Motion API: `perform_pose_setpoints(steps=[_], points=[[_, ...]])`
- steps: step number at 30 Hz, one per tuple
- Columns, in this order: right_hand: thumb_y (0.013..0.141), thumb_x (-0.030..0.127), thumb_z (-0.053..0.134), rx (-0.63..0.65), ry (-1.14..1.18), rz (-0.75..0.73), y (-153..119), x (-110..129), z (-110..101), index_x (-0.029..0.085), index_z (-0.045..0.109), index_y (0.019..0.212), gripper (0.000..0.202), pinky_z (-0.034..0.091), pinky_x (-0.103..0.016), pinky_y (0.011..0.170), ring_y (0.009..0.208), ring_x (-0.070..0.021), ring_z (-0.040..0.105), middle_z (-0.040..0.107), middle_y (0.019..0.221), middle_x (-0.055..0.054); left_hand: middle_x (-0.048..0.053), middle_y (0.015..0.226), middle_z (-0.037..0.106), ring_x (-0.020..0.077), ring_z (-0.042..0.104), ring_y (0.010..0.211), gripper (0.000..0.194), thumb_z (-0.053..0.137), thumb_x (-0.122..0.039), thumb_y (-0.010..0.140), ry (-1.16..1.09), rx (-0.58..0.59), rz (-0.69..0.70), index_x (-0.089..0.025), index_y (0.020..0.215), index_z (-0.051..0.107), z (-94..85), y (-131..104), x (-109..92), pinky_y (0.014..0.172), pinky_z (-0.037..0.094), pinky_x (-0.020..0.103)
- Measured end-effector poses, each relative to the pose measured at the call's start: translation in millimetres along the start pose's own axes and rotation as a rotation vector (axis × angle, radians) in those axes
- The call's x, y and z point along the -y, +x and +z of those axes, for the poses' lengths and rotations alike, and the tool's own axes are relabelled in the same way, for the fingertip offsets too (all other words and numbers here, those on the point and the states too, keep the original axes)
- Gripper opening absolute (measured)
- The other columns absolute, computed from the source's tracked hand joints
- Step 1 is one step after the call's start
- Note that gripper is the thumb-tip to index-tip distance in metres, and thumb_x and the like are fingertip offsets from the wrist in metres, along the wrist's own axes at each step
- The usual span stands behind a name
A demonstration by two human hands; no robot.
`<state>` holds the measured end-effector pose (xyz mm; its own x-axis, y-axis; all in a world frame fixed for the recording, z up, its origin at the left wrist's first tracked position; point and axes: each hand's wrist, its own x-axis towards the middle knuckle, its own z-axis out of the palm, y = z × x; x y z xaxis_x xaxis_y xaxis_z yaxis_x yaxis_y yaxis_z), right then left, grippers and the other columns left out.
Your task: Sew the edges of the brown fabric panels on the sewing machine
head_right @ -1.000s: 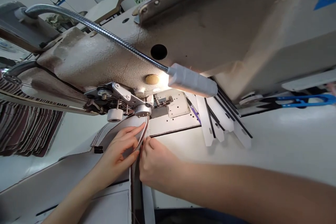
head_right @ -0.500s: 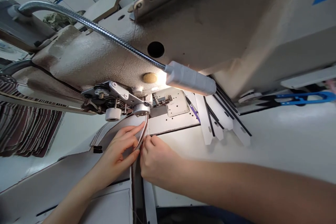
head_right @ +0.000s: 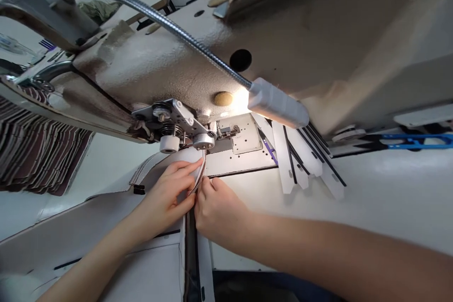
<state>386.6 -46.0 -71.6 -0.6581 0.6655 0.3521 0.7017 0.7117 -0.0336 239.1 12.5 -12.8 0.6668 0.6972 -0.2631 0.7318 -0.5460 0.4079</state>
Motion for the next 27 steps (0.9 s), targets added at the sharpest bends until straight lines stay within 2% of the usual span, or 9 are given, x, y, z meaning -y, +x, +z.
perform_pose_setpoints(steps=[6,10,17,27], points=[[0.081,0.004,0.051,0.051,-0.04,-0.018,0.4,-3.4,0.4,0.01,0.068,0.083,0.018,0.039,-0.033,0.055,0.083,-0.0263,0.059,0.068,0.082,-0.015,0.009,0.137,0.053,0.026,0.047,0.114,0.023,0.048,-0.011,0.076,-0.004,-0.036,0.042,-0.019,0.058,0.036,1.8,1.2,2.1,0.093,0.046,0.041],[0.08,0.002,0.051,0.027,-0.072,-0.025,0.3,-5.3,1.3,0.011,0.068,0.08,0.019,0.039,-0.032,0.055,0.083,-0.0257,0.059,0.069,0.081,-0.014,0.008,0.128,0.059,0.0258,0.048,0.115,0.028,0.048,-0.013,0.079,-0.012,-0.041,0.04,-0.019,0.056,0.032,0.9,3.4,2.9,0.091,0.047,0.038],[0.081,0.002,0.048,-0.01,-0.107,-0.026,3.5,-14.0,1.0,0.012,0.068,0.082,0.022,0.04,-0.031,0.055,0.084,-0.0243,0.061,0.069,0.083,-0.012,0.01,0.12,0.062,0.0279,0.046,0.118,0.029,0.049,-0.014,0.078,-0.034,-0.024,0.02,-0.019,0.056,0.032,-0.8,9.6,5.4,0.093,0.045,0.04],[0.085,0.001,0.046,-0.015,-0.143,-0.037,1.1,-18.9,6.0,0.01,0.069,0.09,0.025,0.044,-0.031,0.059,0.096,-0.0255,0.062,0.07,0.093,-0.015,0.011,0.13,0.057,0.0273,0.048,0.114,0.028,0.05,-0.015,0.08,0.007,-0.047,0.026,-0.018,0.055,0.037,-0.7,13.8,7.2,0.092,0.046,0.041]])
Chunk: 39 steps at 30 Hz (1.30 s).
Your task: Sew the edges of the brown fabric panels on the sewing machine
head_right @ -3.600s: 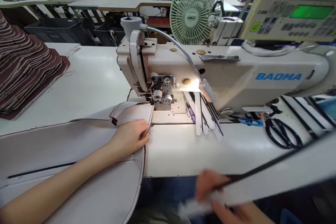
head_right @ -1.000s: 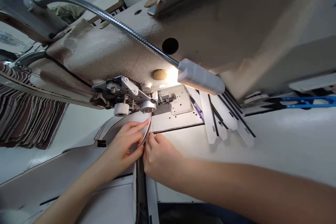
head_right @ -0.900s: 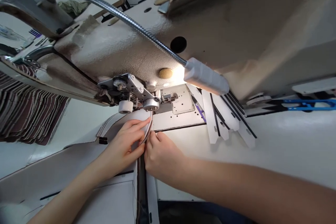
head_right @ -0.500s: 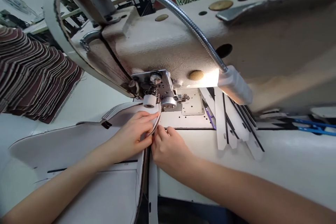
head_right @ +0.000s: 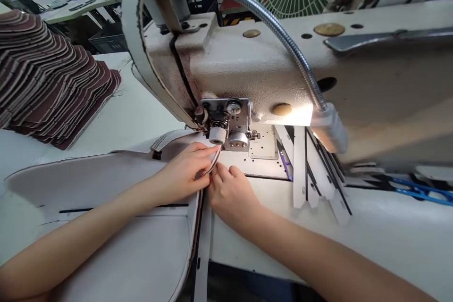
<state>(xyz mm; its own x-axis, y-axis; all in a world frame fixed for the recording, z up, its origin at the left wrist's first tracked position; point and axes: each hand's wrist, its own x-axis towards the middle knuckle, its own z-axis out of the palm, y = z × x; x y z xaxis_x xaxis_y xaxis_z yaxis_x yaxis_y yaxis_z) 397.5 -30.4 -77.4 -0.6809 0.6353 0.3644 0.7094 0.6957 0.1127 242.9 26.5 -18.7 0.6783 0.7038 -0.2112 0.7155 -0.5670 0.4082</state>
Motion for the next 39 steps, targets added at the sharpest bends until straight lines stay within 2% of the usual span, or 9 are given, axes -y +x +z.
perform_pose_setpoints(steps=[14,19,22,25,29,32,33,36,39], points=[[0.086,0.007,0.048,0.025,0.017,-0.024,-2.5,10.3,2.2,0.005,0.07,0.1,0.026,0.049,-0.035,0.066,0.106,-0.0312,0.061,0.07,0.102,-0.02,0.01,0.114,0.066,0.0253,0.055,0.106,0.027,0.045,-0.016,0.084,0.07,-0.074,0.079,-0.018,0.058,0.045,7.6,-4.4,2.2,0.087,0.049,0.038],[0.087,0.007,0.047,0.056,-0.014,-0.002,-0.6,3.7,2.4,0.005,0.069,0.104,0.028,0.05,-0.033,0.068,0.111,-0.0291,0.06,0.069,0.109,-0.02,0.009,0.123,0.063,0.0256,0.056,0.114,0.026,0.046,-0.02,0.086,0.106,-0.124,0.074,-0.019,0.06,0.048,6.9,0.5,5.4,0.094,0.048,0.04],[0.087,0.009,0.047,0.07,-0.021,0.004,-3.1,1.7,2.8,0.005,0.069,0.105,0.028,0.05,-0.035,0.072,0.116,-0.0298,0.057,0.067,0.116,-0.02,0.012,0.133,0.057,0.0285,0.05,0.125,0.024,0.046,-0.031,0.09,0.136,-0.104,0.081,-0.018,0.072,0.055,10.2,-19.8,1.0,0.097,0.046,0.044],[0.086,0.009,0.046,0.044,-0.004,-0.014,-10.3,8.1,0.4,0.002,0.067,0.108,0.031,0.049,-0.039,0.074,0.116,-0.0327,0.056,0.065,0.117,-0.023,0.012,0.134,0.057,0.0288,0.05,0.126,0.022,0.047,-0.034,0.091,0.121,-0.07,0.167,-0.019,0.08,0.058,18.7,-61.2,-9.8,0.099,0.043,0.045],[0.085,0.011,0.047,0.004,0.069,-0.067,-22.3,30.5,-11.6,-0.005,0.065,0.108,0.033,0.048,-0.041,0.072,0.11,-0.036,0.058,0.065,0.113,-0.027,0.008,0.096,0.07,0.0231,0.06,0.106,0.016,0.043,-0.023,0.089,-0.093,0.056,0.231,-0.022,0.084,0.059,24.1,-110.1,-24.3,0.093,0.046,0.037],[0.085,0.014,0.048,-0.001,0.135,-0.072,-28.6,47.6,-23.1,-0.003,0.065,0.107,0.032,0.047,-0.041,0.072,0.106,-0.0347,0.06,0.066,0.112,-0.026,0.005,0.079,0.065,0.0203,0.061,0.081,0.011,0.049,-0.028,0.086,-0.203,0.15,0.1,-0.022,0.09,0.057,20.3,-118.6,-34.8,0.075,0.051,0.032],[0.085,0.014,0.048,-0.022,0.151,-0.066,-30.0,51.8,-26.1,-0.002,0.065,0.106,0.031,0.047,-0.04,0.071,0.104,-0.0342,0.061,0.067,0.111,-0.025,0.005,0.085,0.065,0.0209,0.061,0.082,0.019,0.054,-0.031,0.083,-0.205,0.17,0.014,-0.022,0.1,0.056,19.5,-117.0,-38.9,0.075,0.051,0.032],[0.085,0.012,0.044,-0.105,0.166,-0.049,-32.6,59.0,-30.9,-0.001,0.067,0.102,0.032,0.046,-0.039,0.073,0.098,-0.0323,0.064,0.07,0.105,-0.022,0.012,0.116,0.061,0.0297,0.059,0.102,0.077,0.071,-0.034,0.068,-0.141,0.263,-0.245,-0.022,0.136,0.038,22.9,-108.0,-51.4,0.089,0.05,0.043],[0.084,0.008,0.039,-0.153,0.15,-0.013,-33.6,61.1,-31.0,-0.001,0.066,0.104,0.035,0.045,-0.039,0.079,0.097,-0.0312,0.065,0.07,0.105,-0.02,0.016,0.128,0.054,0.0343,0.055,0.112,0.096,0.065,-0.023,0.064,-0.107,0.313,-0.352,-0.02,0.148,0.02,30.1,-103.2,-56.3,0.096,0.047,0.049]])
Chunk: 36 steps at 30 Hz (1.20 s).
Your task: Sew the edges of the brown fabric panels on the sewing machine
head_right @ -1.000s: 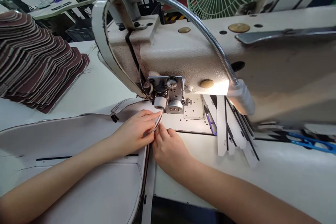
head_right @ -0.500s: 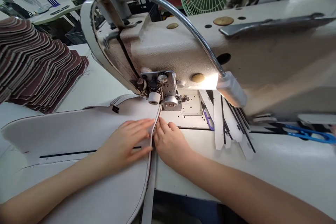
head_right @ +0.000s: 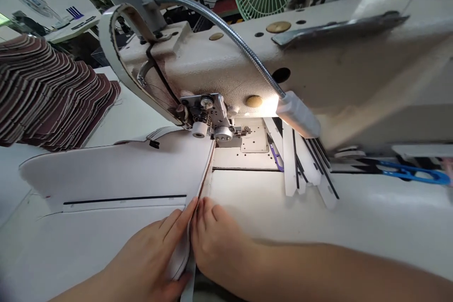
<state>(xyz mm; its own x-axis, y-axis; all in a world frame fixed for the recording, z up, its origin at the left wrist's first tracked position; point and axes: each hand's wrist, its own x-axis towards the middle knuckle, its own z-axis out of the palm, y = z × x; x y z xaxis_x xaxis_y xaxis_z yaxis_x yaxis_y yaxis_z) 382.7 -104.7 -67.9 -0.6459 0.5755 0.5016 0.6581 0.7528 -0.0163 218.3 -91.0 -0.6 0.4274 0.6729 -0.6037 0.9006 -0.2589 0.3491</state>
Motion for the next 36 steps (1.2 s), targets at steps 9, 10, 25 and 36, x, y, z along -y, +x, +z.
perform_pose_setpoints(steps=[9,10,25,36], points=[[0.081,0.008,0.044,0.045,0.02,-0.022,0.1,0.3,-2.2,-0.001,0.067,0.105,0.034,0.043,-0.041,0.072,0.095,-0.0338,0.064,0.07,0.104,-0.022,0.005,0.132,0.055,0.0236,0.053,0.118,0.089,0.045,-0.01,0.063,-0.267,0.144,0.187,-0.027,0.148,0.025,-37.3,4.3,8.0,0.106,0.041,0.039],[0.081,0.009,0.044,0.052,0.021,-0.02,0.4,-0.2,-2.4,-0.001,0.067,0.104,0.034,0.043,-0.04,0.071,0.094,-0.0335,0.064,0.07,0.104,-0.023,0.005,0.133,0.054,0.0234,0.051,0.121,0.088,0.044,-0.009,0.063,-0.278,0.158,0.2,-0.027,0.147,0.026,-40.4,5.4,7.2,0.107,0.039,0.039],[0.079,0.014,0.052,0.116,-0.002,-0.006,4.8,-11.7,2.8,-0.001,0.07,0.099,0.031,0.043,-0.042,0.072,0.102,-0.0385,0.06,0.069,0.106,-0.024,-0.005,0.075,0.05,0.0141,0.046,0.064,0.045,0.044,-0.014,0.063,-0.2,0.179,0.134,-0.024,0.107,0.051,-64.0,33.7,-0.7,0.057,0.038,0.023],[0.08,0.013,0.053,0.133,0.01,-0.017,13.0,-17.7,5.7,0.002,0.07,0.098,0.028,0.043,-0.04,0.068,0.089,-0.0318,0.063,0.07,0.099,-0.022,-0.001,0.083,0.056,0.0168,0.053,0.078,0.04,0.044,-0.014,0.066,-0.124,0.151,0.176,-0.021,0.105,0.051,-74.9,50.6,-2.0,0.065,0.044,0.023]])
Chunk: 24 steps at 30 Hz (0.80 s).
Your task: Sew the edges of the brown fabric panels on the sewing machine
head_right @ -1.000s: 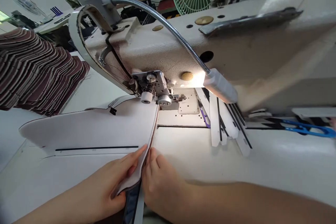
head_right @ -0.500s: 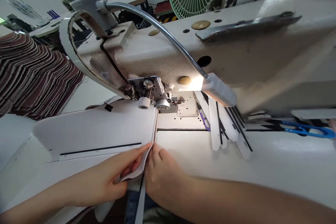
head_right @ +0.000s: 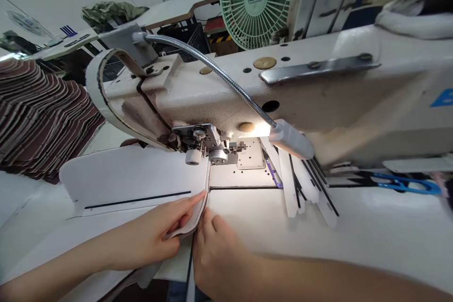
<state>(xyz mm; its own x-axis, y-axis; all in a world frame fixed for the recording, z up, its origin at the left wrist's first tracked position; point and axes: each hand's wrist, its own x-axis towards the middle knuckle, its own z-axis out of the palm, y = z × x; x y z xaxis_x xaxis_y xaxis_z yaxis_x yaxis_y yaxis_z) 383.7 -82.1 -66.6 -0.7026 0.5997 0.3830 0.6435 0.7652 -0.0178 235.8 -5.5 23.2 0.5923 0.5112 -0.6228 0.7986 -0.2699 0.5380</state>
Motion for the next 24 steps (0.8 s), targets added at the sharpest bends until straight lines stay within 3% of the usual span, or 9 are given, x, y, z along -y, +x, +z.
perform_pose_setpoints(steps=[4,8,14,19,24], points=[[0.078,0.015,0.057,0.063,0.02,-0.029,4.8,-8.3,1.9,0.003,0.071,0.093,0.024,0.043,-0.037,0.061,0.082,-0.0288,0.062,0.071,0.092,-0.021,0.004,0.109,0.064,0.0216,0.059,0.099,0.056,0.047,-0.016,0.068,0.009,-0.039,0.008,-0.021,0.124,0.046,-0.9,5.2,1.4,0.085,0.048,0.031],[0.075,0.012,0.06,0.098,0.013,-0.022,8.1,-16.9,3.7,0.003,0.07,0.091,0.021,0.042,-0.035,0.057,0.086,-0.0298,0.062,0.07,0.09,-0.021,0.012,0.142,0.048,0.0283,0.049,0.125,0.077,0.049,-0.02,0.07,0.055,-0.05,-0.021,-0.017,0.144,0.03,-1.2,11.1,2.5,0.104,0.041,0.041],[0.076,0.008,0.058,0.185,-0.011,-0.012,12.0,-29.0,6.4,0.006,0.071,0.089,0.019,0.042,-0.033,0.056,0.093,-0.031,0.062,0.071,0.091,-0.018,0.018,0.138,0.05,0.0311,0.049,0.125,0.08,0.048,-0.025,0.073,0.145,-0.06,-0.043,-0.008,0.148,0.024,-5.0,21.3,3.7,0.105,0.041,0.044],[0.078,0.01,0.053,0.063,-0.037,0.025,4.6,-17.8,7.3,0.0,0.068,0.101,0.029,0.044,-0.037,0.064,0.108,-0.0369,0.058,0.068,0.107,-0.025,0.017,0.143,0.045,0.0314,0.046,0.129,0.079,0.047,-0.03,0.077,0.22,-0.079,-0.037,-0.01,0.149,0.021,-8.7,27.6,7.4,0.104,0.041,0.044],[0.074,0.007,0.053,-0.012,0.005,0.003,3.7,-11.7,7.8,0.002,0.07,0.094,0.026,0.042,-0.035,0.059,0.091,-0.0328,0.063,0.071,0.092,-0.02,0.018,0.134,0.051,0.0307,0.049,0.122,0.079,0.048,-0.033,0.081,0.338,-0.082,-0.061,-0.007,0.149,0.02,-11.5,32.9,5.0,0.102,0.042,0.044]])
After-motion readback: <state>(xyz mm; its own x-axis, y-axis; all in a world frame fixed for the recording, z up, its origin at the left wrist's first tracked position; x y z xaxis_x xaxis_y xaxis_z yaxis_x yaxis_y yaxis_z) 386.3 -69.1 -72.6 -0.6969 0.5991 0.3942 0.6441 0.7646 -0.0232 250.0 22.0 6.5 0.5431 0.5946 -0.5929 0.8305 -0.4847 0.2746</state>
